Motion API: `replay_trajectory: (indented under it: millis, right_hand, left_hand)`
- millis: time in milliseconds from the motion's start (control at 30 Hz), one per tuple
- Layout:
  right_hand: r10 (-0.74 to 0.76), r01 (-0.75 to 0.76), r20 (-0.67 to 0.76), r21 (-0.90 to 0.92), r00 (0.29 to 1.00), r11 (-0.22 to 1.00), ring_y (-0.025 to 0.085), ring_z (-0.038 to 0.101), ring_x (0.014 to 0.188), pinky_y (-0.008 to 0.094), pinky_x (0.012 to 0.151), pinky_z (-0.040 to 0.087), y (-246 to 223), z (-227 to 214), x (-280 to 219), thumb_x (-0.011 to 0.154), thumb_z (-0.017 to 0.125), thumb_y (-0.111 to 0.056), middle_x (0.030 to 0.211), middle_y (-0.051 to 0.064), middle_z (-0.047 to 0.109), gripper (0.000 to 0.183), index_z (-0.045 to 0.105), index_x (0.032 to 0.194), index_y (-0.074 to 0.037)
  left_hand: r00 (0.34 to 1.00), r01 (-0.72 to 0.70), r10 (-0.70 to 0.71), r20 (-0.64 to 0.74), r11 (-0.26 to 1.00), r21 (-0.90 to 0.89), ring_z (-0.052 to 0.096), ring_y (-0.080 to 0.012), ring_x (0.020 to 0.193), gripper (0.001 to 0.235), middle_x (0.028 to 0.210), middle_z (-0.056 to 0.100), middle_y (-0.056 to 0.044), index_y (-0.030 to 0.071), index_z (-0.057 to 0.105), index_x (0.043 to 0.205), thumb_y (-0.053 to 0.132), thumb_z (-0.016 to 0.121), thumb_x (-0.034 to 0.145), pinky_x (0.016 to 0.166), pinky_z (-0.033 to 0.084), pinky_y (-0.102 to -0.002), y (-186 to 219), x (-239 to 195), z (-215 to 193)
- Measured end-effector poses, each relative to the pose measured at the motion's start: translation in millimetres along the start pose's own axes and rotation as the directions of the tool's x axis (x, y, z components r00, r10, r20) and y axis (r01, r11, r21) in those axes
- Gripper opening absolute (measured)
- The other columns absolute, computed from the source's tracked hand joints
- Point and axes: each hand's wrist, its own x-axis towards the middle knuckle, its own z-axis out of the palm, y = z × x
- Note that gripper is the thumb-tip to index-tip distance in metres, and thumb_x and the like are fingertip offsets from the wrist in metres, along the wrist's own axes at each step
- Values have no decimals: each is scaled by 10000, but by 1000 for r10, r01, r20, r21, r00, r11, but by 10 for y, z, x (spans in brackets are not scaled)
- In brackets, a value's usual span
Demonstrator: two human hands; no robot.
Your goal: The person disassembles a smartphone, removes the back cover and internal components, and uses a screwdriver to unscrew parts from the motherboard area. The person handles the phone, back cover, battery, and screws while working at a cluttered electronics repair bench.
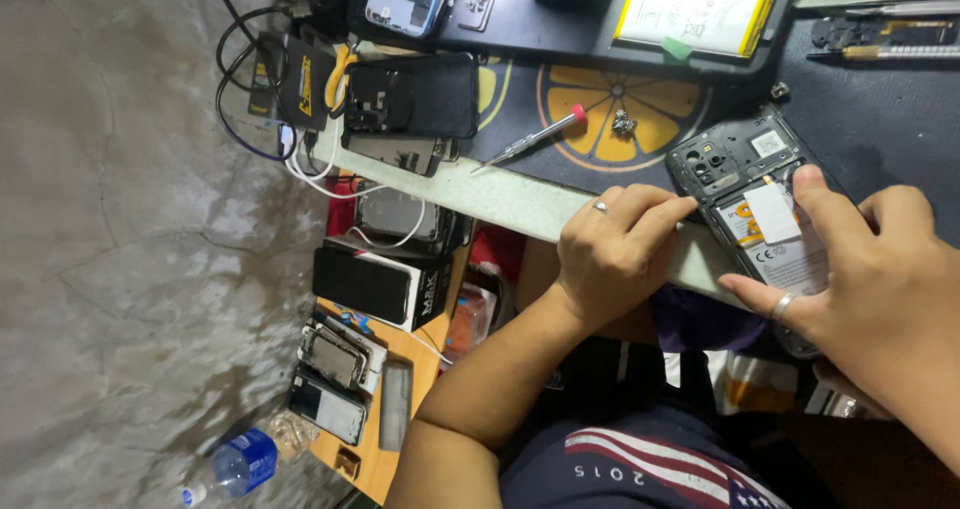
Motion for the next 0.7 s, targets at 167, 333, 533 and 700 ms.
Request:
replay_trajectory:
  millis: [167,333,533,700]
  right_hand:
    - [-26,41,92,-165,995,985,205,556,458,322,451,514,-3,-155,59,568,859,-663,852,101,573,968,710,1324,-76]
    - [-96,96,8,-119,995,988,225,563,510,338,487,516,41,-71,52,567,843,-654,869,115,565,966,714,1318,-60]
    - [-111,110,-8,-74,994,991,237,578,562,344,522,522,204,21,13,564,857,-648,897,125,557,981,713,1330,-53]
    - [-121,120,-32,-17,992,993,259,577,542,361,504,524,224,-1,63,508,868,-588,902,157,566,979,705,1307,-47]
  left_hand:
    - [1000,15,-15,-15,1000,-7,654,-225,814,261,1016,668,-26,101,690,1122,29,707,871,730,543,-345,25,14,11]
    - [999,23,-22,-27,1000,22,653,-228,847,276,1028,668,-20,113,695,1127,28,719,866,730,548,-341,50,-2,-21]
    - [1000,26,-26,3,999,23,654,-230,830,312,1046,674,-22,114,707,1140,27,746,842,725,537,-345,43,-23,34]
    - [1000,-10,6,-31,993,-115,664,-252,971,358,1146,669,-58,94,698,1180,-64,715,859,884,524,-368,-1,58,-164]
